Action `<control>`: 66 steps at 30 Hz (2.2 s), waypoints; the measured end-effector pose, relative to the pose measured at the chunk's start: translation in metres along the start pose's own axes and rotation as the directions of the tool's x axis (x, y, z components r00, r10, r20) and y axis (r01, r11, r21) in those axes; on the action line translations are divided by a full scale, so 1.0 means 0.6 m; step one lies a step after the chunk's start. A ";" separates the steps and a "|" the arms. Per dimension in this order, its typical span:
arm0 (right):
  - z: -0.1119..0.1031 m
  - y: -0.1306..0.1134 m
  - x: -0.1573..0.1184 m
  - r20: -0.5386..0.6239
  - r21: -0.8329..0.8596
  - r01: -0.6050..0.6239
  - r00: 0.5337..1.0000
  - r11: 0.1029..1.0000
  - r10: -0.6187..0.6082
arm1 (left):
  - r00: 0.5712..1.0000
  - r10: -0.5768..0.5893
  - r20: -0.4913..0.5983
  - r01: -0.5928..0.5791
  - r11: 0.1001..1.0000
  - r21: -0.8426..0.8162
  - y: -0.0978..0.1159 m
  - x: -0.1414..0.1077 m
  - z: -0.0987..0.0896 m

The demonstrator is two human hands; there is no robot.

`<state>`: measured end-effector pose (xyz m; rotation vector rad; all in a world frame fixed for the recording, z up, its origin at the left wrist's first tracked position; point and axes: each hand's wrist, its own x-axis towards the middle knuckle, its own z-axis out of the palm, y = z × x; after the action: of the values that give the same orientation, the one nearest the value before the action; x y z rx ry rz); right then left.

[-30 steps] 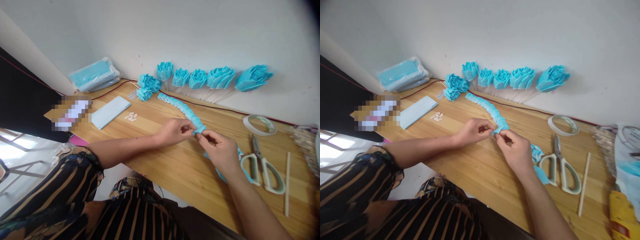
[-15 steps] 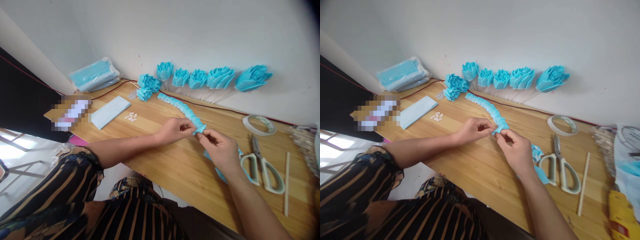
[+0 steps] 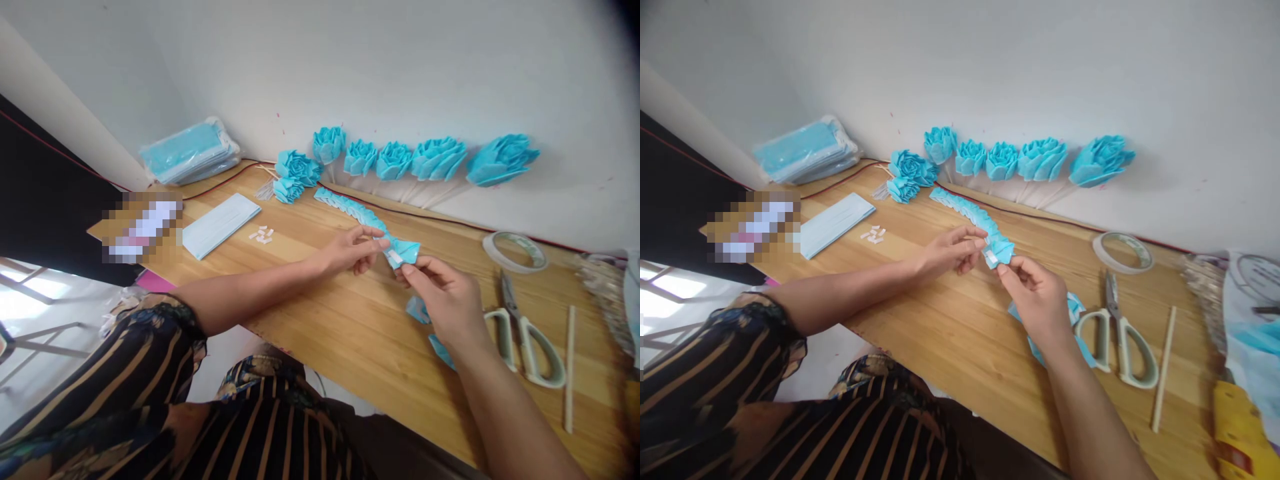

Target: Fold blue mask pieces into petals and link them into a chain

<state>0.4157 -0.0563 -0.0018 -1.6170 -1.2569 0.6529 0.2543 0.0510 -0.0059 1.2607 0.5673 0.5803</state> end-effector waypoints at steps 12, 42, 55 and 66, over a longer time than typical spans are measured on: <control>0.003 -0.009 -0.001 0.122 0.009 -0.005 0.993 1.000 0.004 | 0.991 0.112 0.075 -0.116 0.992 0.054 -0.002 -0.003 0.007; 0.002 -0.009 0.004 0.060 0.093 -0.052 0.997 0.994 0.047 | 0.987 0.158 -0.033 -0.152 0.979 0.137 0.003 -0.005 -0.001; 0.003 0.000 -0.002 0.041 -0.004 -0.027 0.999 1.000 0.027 | 0.879 0.468 0.091 -0.402 0.624 0.670 -0.005 -0.016 0.004; 0.008 -0.017 -0.007 0.025 -0.184 0.073 0.997 0.980 -0.070 | 0.847 0.516 0.127 -0.440 0.548 0.712 -0.006 -0.017 0.006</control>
<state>0.4059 -0.0581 0.0049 -1.7106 -1.4168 0.5193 0.2493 0.0407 -0.0076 2.2071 0.5455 0.9338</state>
